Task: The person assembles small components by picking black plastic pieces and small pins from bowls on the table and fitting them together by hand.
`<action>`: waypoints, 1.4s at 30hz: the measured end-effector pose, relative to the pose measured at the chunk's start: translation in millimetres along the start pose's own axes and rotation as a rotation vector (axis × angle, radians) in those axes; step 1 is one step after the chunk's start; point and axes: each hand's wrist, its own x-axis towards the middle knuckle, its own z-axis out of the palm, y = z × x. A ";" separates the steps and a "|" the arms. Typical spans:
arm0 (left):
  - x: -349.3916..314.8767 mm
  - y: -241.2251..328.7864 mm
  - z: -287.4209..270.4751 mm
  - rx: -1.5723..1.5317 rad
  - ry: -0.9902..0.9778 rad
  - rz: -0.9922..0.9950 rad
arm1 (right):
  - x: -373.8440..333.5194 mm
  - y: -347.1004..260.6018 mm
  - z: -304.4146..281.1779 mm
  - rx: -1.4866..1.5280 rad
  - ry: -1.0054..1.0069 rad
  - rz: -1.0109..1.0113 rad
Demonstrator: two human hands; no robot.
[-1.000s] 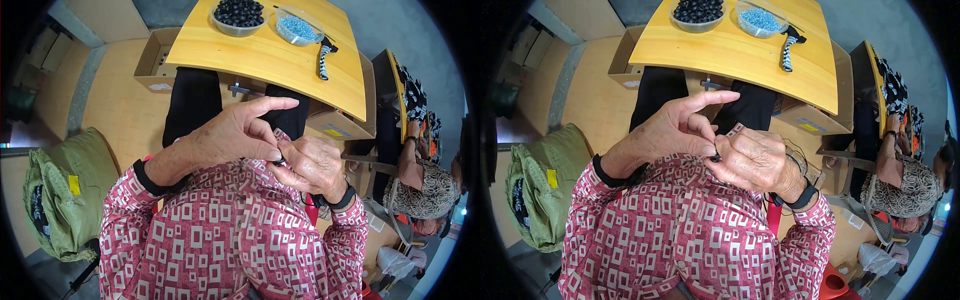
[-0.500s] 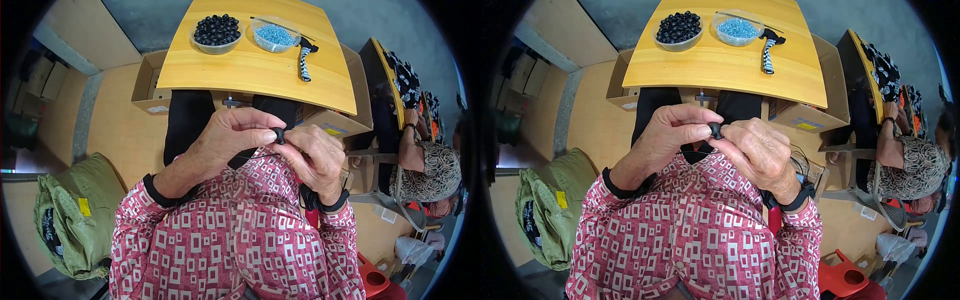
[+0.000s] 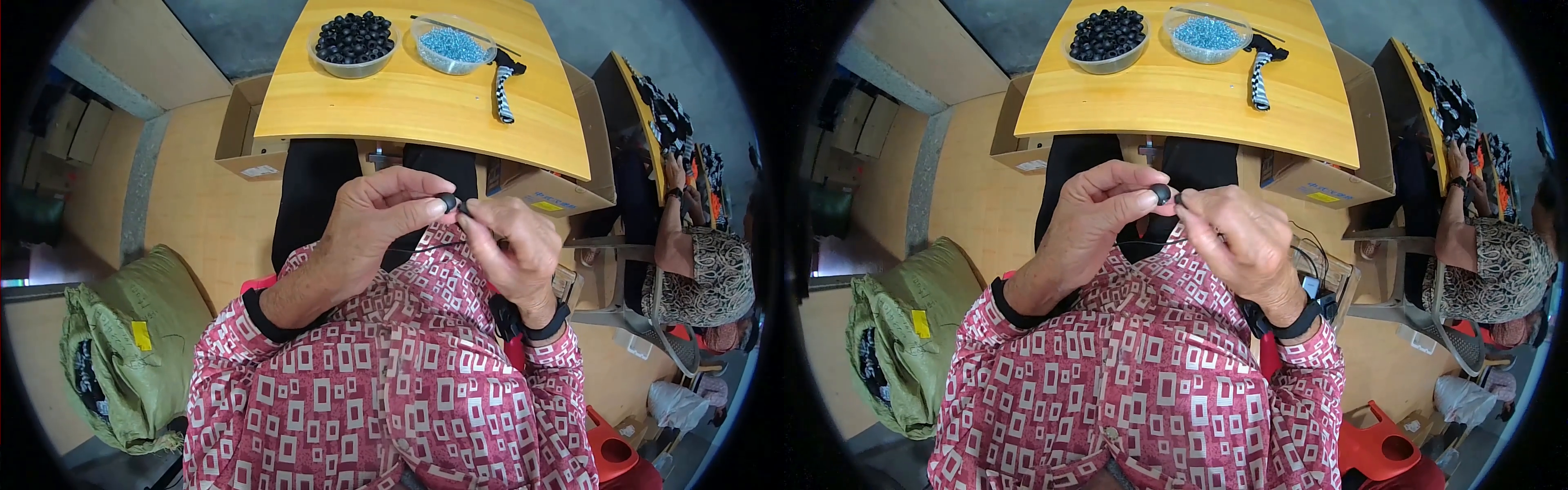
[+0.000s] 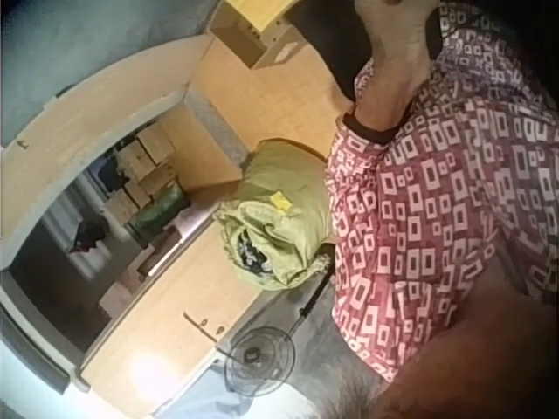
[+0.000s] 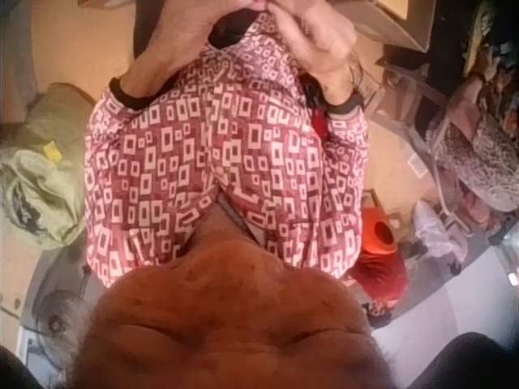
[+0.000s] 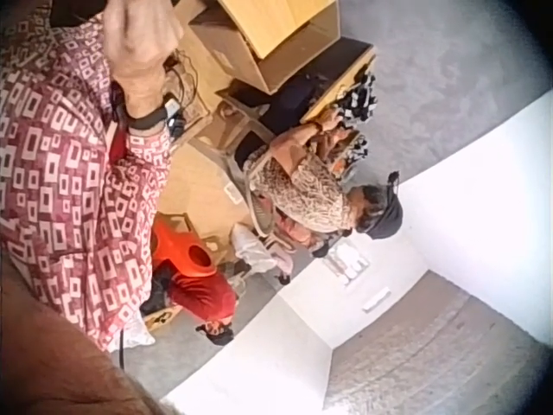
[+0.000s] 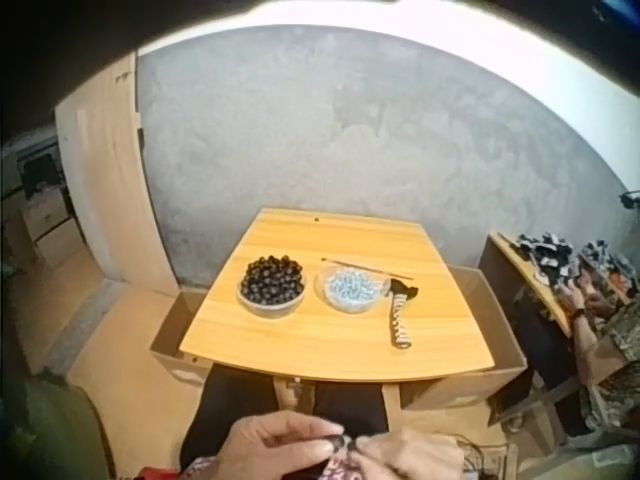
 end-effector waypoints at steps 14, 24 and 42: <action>22.7 10.5 14.2 -0.352 -0.067 -0.154 | 22.2 -4.3 -20.7 -0.078 0.038 0.037; 14.3 43.2 41.8 -0.326 -0.040 -0.134 | 58.0 -35.3 -52.4 -0.054 -0.073 0.066; 38.2 19.9 27.9 -0.460 -0.063 -0.170 | 41.7 6.3 -36.2 0.395 0.040 0.534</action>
